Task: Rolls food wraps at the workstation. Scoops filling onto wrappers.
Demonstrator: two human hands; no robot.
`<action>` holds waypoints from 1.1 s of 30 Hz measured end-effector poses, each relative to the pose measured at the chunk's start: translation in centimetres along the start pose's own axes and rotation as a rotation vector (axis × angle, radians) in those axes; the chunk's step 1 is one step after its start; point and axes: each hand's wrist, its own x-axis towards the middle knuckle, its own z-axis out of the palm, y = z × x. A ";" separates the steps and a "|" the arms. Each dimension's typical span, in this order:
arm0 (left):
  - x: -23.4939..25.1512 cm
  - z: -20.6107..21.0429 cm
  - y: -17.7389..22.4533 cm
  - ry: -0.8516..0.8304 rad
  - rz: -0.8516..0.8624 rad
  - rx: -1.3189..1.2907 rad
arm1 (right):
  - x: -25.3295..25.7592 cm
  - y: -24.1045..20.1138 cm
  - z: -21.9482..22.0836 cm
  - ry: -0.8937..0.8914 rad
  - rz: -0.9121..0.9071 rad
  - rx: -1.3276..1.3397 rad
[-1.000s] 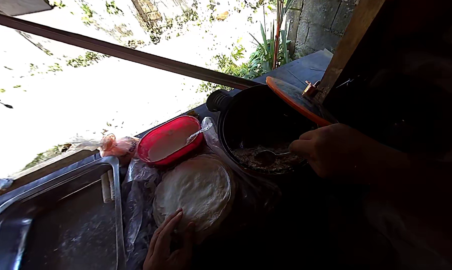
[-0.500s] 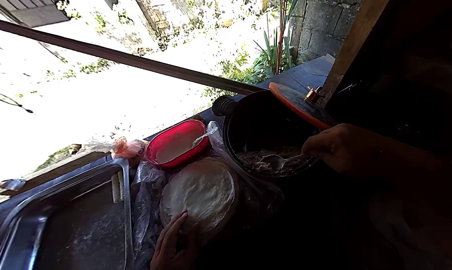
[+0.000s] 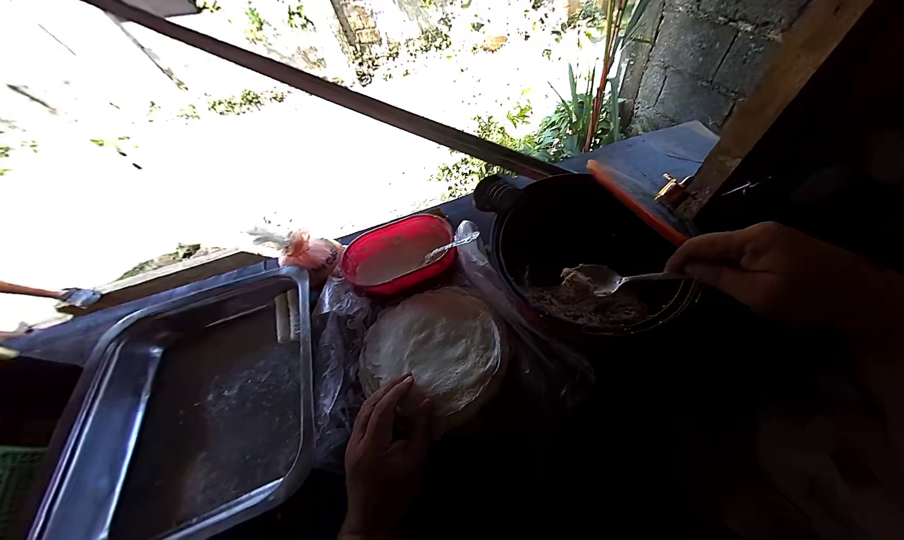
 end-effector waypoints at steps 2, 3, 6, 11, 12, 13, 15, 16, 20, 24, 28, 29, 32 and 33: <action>-0.2 -0.3 0.0 0.000 -0.008 0.010 | 0.1 0.1 -0.2 0.024 -0.011 -0.002; -0.2 -0.4 0.1 -0.005 -0.015 0.021 | 0.1 -0.1 -0.3 0.034 -0.014 0.013; -0.1 -0.2 0.2 -0.010 -0.038 0.055 | 0.4 -2.5 -0.9 0.049 0.008 0.077; -0.1 -0.3 0.3 -0.014 -0.052 0.131 | 1.4 -6.8 0.4 0.047 -0.068 0.022; 0.0 -0.3 0.2 -0.025 -0.054 0.150 | 1.7 -7.6 1.0 0.047 -0.093 0.013; 0.1 -0.2 0.2 -0.037 -0.061 0.160 | 1.9 -8.8 1.7 0.038 -0.114 0.006; 0.3 -0.3 0.1 -0.060 -0.077 0.157 | 2.4 -12.1 3.7 0.008 -0.127 -0.066; 0.4 -0.3 0.1 -0.076 -0.089 0.158 | 2.7 -13.5 5.1 -0.021 -0.122 -0.119; 0.5 -0.6 0.2 -0.136 -0.126 0.144 | 3.7 -16.1 12.5 -0.141 -0.141 -0.297; 0.9 -0.5 0.3 -0.160 -0.141 0.158 | 3.4 -16.3 15.3 -0.030 -0.258 -0.433; 0.9 -0.5 0.3 -0.189 -0.153 0.176 | 2.8 -16.6 15.3 0.008 -0.286 -0.430; 1.0 -0.5 0.4 -0.202 -0.160 0.182 | 2.7 -16.6 15.3 0.028 -0.290 -0.421; 1.1 -0.5 0.4 -0.215 -0.166 0.189 | 2.5 -16.8 15.2 0.053 -0.307 -0.418; 1.1 -0.4 0.4 -0.211 -0.166 0.190 | 2.5 -16.6 15.5 0.040 -0.317 -0.427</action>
